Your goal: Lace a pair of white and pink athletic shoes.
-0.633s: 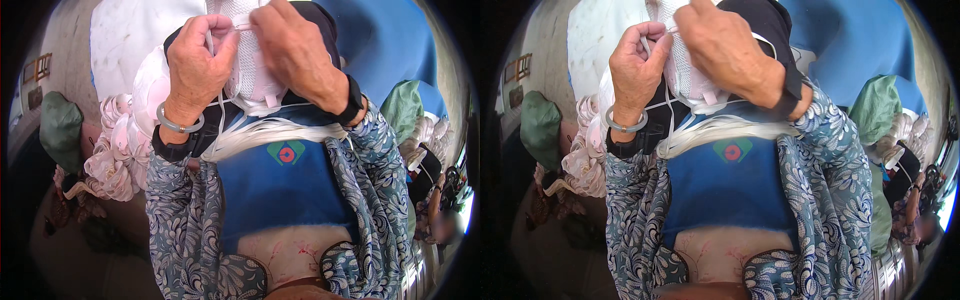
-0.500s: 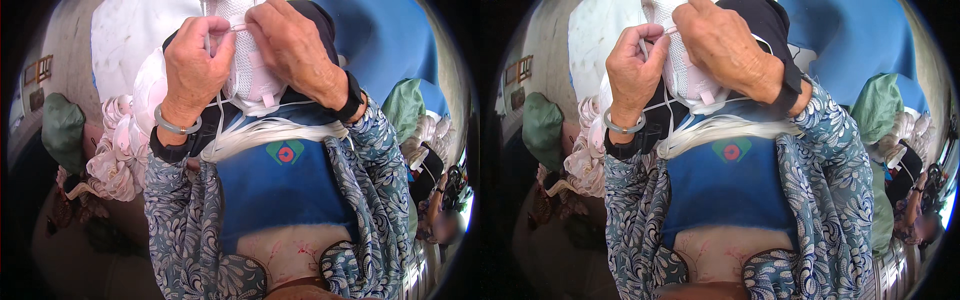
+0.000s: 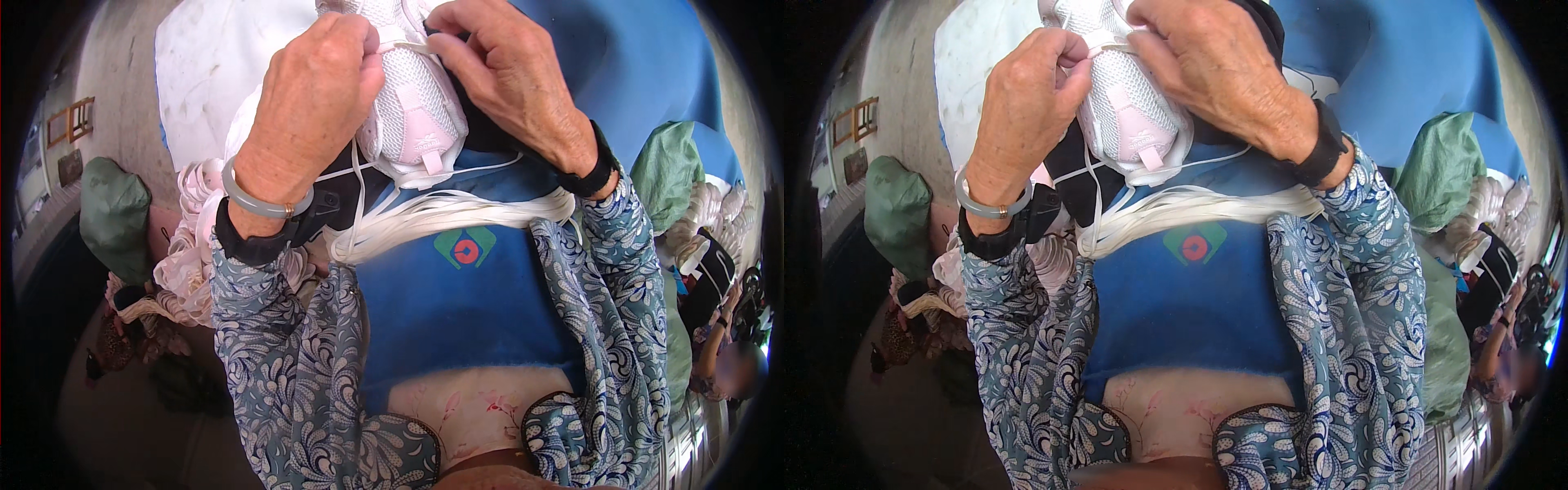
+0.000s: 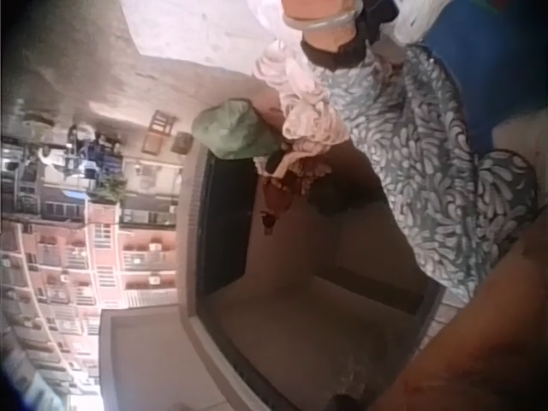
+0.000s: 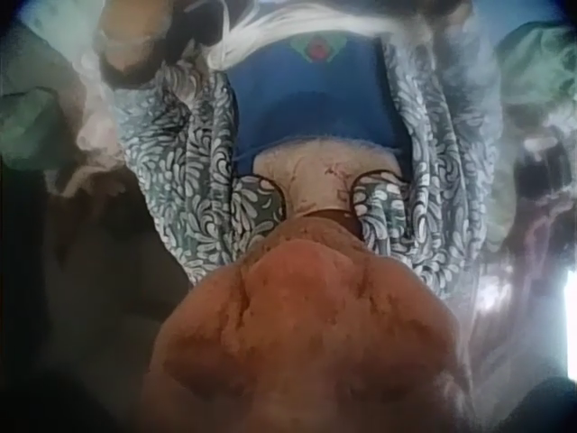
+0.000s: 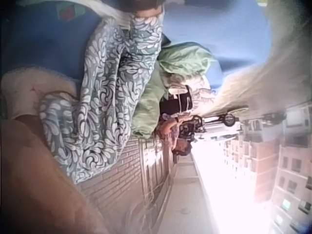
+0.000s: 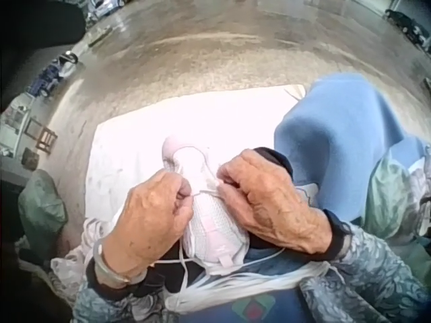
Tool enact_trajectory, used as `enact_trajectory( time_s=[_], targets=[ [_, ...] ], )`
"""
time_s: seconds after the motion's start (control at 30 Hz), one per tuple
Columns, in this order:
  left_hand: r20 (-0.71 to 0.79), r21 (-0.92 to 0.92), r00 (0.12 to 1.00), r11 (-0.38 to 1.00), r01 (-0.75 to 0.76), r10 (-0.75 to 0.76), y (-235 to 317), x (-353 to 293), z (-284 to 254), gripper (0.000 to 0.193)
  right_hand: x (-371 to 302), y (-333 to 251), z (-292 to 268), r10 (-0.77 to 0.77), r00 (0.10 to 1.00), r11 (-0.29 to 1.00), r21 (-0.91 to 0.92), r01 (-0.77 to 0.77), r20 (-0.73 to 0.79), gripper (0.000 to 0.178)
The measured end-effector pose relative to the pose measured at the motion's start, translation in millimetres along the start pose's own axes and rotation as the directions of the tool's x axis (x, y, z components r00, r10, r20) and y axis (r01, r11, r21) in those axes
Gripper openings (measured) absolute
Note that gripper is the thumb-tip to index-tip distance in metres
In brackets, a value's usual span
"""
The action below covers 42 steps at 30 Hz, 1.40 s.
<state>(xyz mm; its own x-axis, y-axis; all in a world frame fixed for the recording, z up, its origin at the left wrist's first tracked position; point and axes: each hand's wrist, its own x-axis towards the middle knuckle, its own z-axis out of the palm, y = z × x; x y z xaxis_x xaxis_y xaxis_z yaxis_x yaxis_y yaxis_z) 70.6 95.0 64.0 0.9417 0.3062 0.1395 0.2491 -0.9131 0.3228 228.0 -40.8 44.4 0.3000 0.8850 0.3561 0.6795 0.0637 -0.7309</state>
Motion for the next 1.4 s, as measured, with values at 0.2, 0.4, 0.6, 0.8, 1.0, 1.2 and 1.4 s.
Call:
enact_trajectory(
  time_s=[0.2, 0.4, 0.6, 0.8, 1.0, 1.2, 1.4],
  targets=[
    [0.006, -0.121, 0.991, 0.983, 0.136, -0.136, 1, -1, 4, 0.018, 0, -9, 21, 0.053, 0.996, 0.996, -0.075, -0.047, 0.068, 0.01],
    [-0.081, -0.113, 0.986, 0.984, 0.137, -0.147, 4, -4, 11, 0.016, 3, -15, 32, 0.03, 0.995, 0.99, -0.143, -0.017, 0.093, 0.008],
    [-0.072, -0.05, 0.982, 0.984, 0.17, -0.173, 3, -10, 18, 0.016, 0, -6, 31, -0.016, 1.0, 1.0, -0.022, 0.016, 0.025, 0.009],
    [-0.083, -0.061, 0.988, 0.99, 0.129, -0.134, 4, -7, 9, 0.016, 4, -20, 28, 0.038, 0.991, 0.98, -0.2, -0.012, 0.127, 0.008],
    [-0.095, -0.051, 0.98, 0.984, 0.172, -0.177, 0, -9, 13, 0.017, 8, -9, 41, 0.018, 0.999, 0.999, -0.045, -0.016, 0.046, 0.009],
    [-0.086, -0.005, 0.985, 0.989, 0.148, -0.148, -4, -14, 13, 0.015, 8, -22, 38, 0.103, 0.993, 0.995, -0.01, -0.103, 0.054, 0.011],
    [-0.038, 0.057, 0.999, 0.998, 0.028, -0.026, -3, -16, -9, 0.011, 5, -28, 36, 0.08, 0.997, 0.997, 0.008, -0.08, 0.005, 0.009]
  ],
)
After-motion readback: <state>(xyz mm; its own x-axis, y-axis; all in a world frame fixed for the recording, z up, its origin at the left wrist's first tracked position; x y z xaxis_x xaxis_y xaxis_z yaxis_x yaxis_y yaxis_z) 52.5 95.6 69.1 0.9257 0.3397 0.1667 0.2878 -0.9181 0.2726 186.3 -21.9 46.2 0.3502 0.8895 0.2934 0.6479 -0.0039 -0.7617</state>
